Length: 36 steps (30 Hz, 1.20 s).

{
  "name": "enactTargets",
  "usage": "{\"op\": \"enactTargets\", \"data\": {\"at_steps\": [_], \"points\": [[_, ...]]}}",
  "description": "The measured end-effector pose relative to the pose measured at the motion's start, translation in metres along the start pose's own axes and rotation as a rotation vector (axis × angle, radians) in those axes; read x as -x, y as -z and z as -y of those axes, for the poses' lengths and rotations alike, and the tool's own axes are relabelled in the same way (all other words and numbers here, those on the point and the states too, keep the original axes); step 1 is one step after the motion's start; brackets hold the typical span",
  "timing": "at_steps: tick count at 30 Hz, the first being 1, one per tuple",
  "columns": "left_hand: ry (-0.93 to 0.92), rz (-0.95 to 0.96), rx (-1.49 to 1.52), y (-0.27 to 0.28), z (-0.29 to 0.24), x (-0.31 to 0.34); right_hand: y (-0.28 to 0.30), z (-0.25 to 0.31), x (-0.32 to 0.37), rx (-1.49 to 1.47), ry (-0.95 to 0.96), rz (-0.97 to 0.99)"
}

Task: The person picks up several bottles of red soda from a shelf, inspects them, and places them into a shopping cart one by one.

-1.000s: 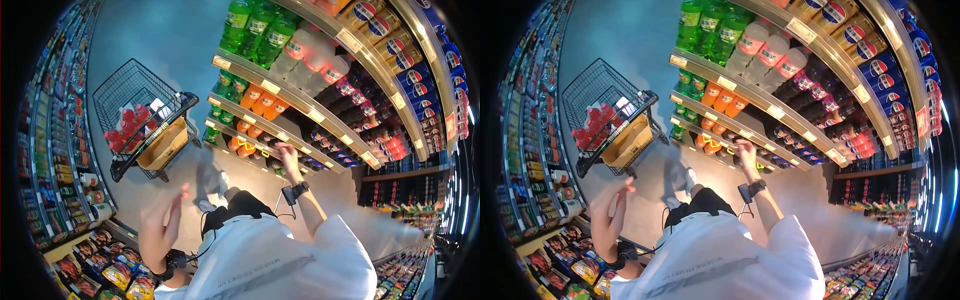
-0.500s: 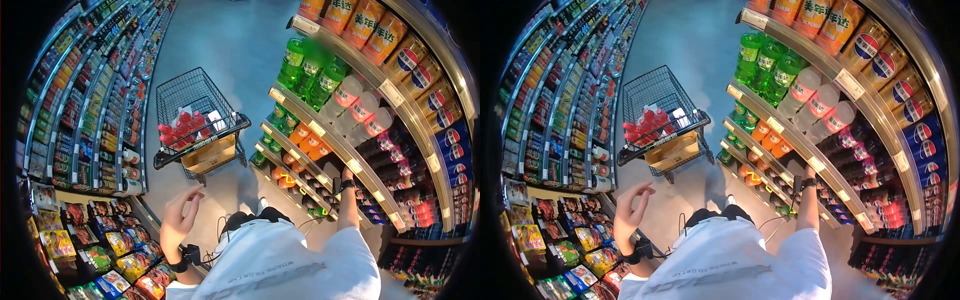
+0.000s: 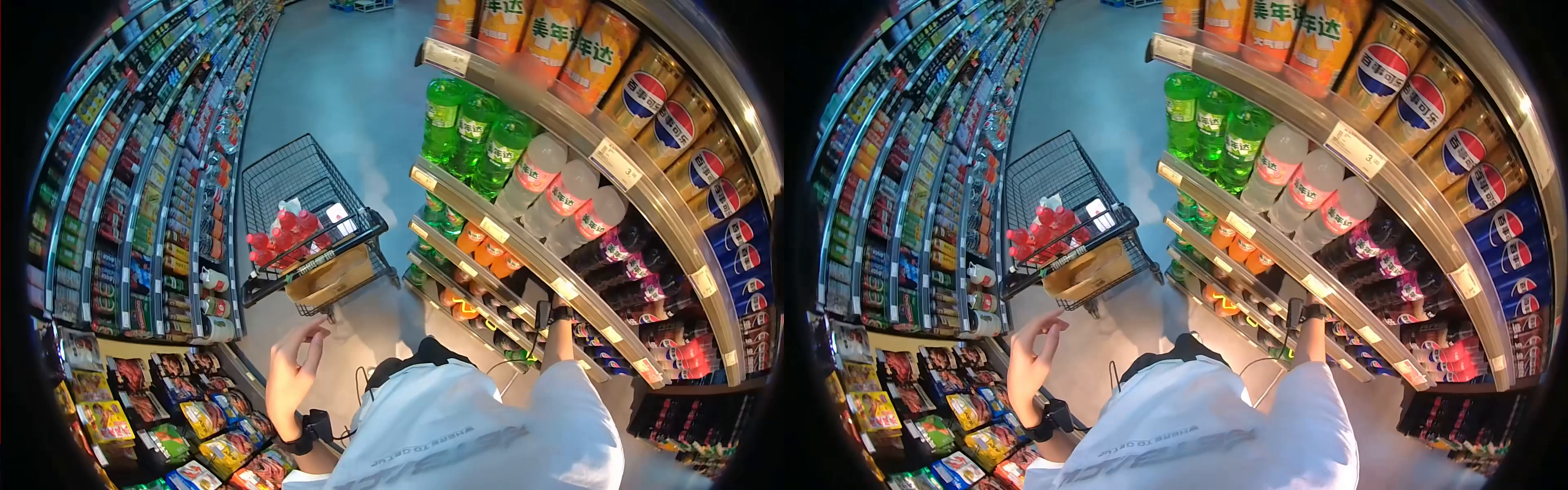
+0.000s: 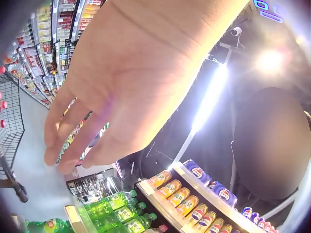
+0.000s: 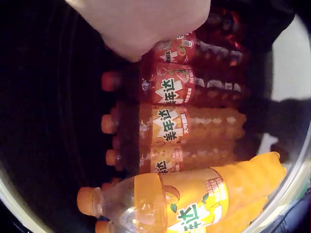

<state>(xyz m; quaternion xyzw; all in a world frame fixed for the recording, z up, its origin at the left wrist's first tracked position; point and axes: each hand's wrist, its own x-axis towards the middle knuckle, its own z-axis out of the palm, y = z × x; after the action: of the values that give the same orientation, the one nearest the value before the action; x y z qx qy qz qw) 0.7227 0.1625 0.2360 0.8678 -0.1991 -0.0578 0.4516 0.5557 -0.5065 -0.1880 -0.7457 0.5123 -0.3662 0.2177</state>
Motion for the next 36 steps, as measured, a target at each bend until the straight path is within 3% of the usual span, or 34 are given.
{"op": "enactTargets", "data": {"at_steps": [5,6,9,14,19,21,22,24,26,34,36], "points": [[-0.049,0.03,0.044,-0.007,0.003,-0.006,-0.001,0.017,0.03,-0.117,0.004,-0.084],[-0.069,0.031,0.053,-0.007,0.003,-0.007,-0.001,0.02,0.029,-0.053,-0.035,-0.049],[-0.084,0.052,0.054,-0.003,0.004,-0.006,0.001,0.03,0.038,0.284,0.144,-0.159],[-0.078,0.082,0.028,0.009,0.01,0.005,0.013,0.021,0.032,-0.099,0.111,-0.068],[-0.125,0.095,0.03,0.016,0.02,0.015,0.077,0.116,0.082,0.202,0.111,-0.057],[-0.127,0.105,0.043,0.018,0.022,0.02,0.104,0.162,0.111,0.147,0.082,-0.025],[-0.135,0.106,0.043,0.019,0.025,0.023,0.113,0.17,0.121,0.12,0.072,-0.008],[-0.154,0.116,0.041,0.023,0.029,0.026,0.101,0.133,0.125,-0.2,0.155,-0.025],[-0.157,0.126,0.044,0.026,0.029,0.028,0.126,0.169,0.146,0.103,0.231,-0.048],[-0.196,0.178,0.053,0.027,0.022,0.035,0.163,0.196,0.166,-0.233,0.299,0.016],[-0.205,0.187,0.073,0.028,0.022,0.038,0.182,0.212,0.178,-0.177,0.327,0.045]]}}
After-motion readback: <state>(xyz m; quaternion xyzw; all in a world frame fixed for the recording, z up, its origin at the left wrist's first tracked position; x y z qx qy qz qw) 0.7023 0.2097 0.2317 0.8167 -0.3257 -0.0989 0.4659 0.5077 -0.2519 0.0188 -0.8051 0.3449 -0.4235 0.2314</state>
